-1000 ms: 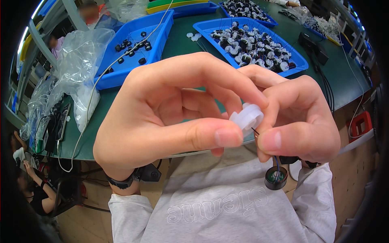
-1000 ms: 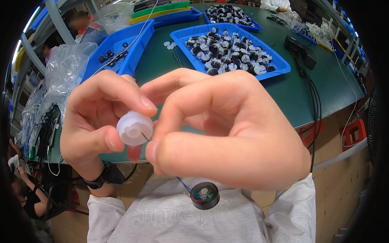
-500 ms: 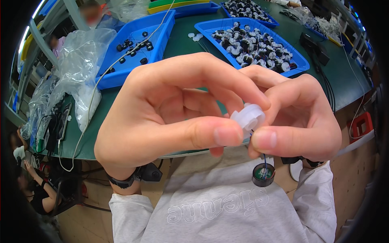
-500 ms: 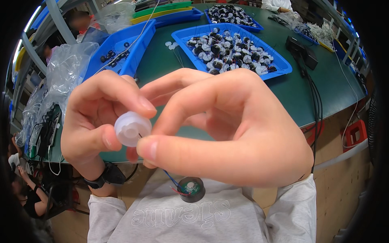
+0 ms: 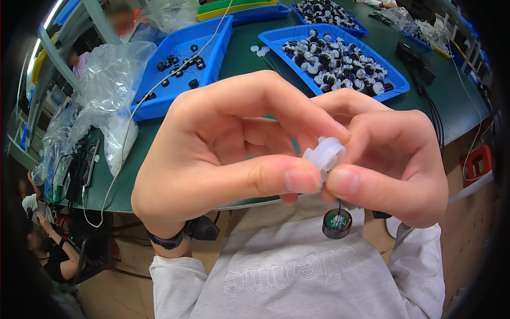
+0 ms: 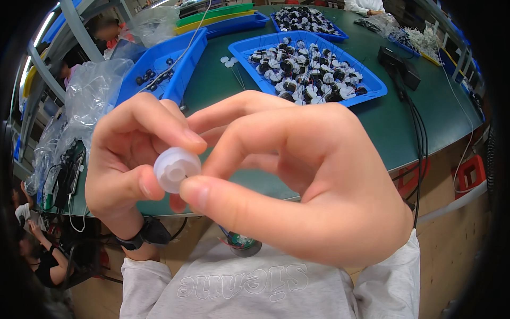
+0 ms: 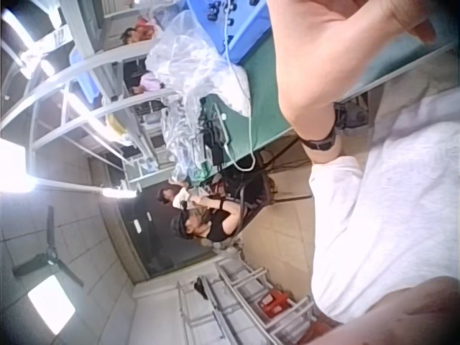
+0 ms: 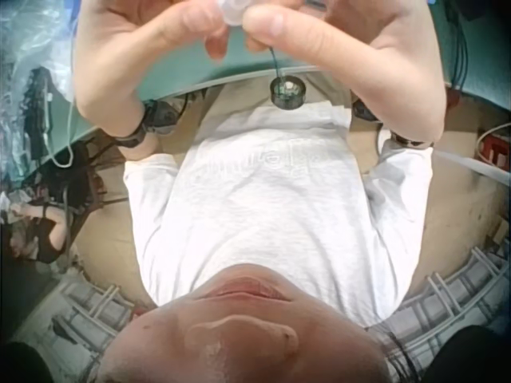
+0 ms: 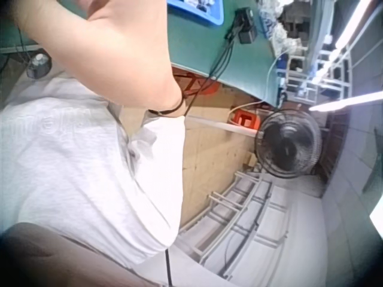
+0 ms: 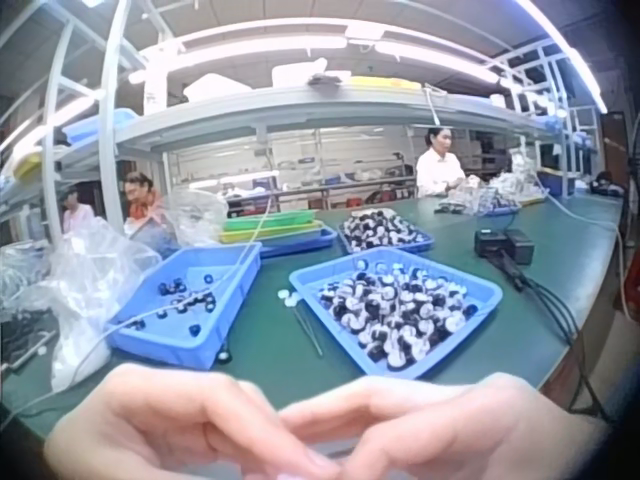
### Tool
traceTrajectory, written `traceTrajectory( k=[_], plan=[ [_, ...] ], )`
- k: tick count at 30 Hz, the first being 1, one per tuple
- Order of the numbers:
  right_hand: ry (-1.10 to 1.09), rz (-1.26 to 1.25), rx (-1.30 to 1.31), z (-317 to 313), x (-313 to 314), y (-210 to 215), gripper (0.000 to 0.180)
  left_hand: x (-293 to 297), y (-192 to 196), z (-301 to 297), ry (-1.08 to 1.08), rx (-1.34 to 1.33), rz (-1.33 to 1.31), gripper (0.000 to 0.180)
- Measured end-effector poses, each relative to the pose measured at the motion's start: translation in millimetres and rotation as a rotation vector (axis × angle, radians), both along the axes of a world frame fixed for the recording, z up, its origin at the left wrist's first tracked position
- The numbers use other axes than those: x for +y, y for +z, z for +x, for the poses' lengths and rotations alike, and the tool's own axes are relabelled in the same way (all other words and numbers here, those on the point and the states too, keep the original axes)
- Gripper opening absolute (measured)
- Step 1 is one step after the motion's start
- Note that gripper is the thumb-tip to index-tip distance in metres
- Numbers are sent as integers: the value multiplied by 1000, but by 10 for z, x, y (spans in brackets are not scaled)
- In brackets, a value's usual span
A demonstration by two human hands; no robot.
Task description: Assembling small plastic and electronic components at a factory workbench.
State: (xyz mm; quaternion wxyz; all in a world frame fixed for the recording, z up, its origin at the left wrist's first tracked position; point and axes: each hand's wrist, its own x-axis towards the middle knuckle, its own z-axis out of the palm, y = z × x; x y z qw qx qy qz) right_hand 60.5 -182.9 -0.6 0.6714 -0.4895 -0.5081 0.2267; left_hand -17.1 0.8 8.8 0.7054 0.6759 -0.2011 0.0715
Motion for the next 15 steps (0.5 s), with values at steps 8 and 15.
traceTrajectory(
  k=[8, 15],
  plan=[
    [-56, -11, -112, 8, -4, 4, 8, 0, 14, 1, -19, 7, 2, 44],
    [-10, -24, -80, 34, -13, 8, 7, 7, 11, 7, -48, 17, 13, 42]
  ],
)
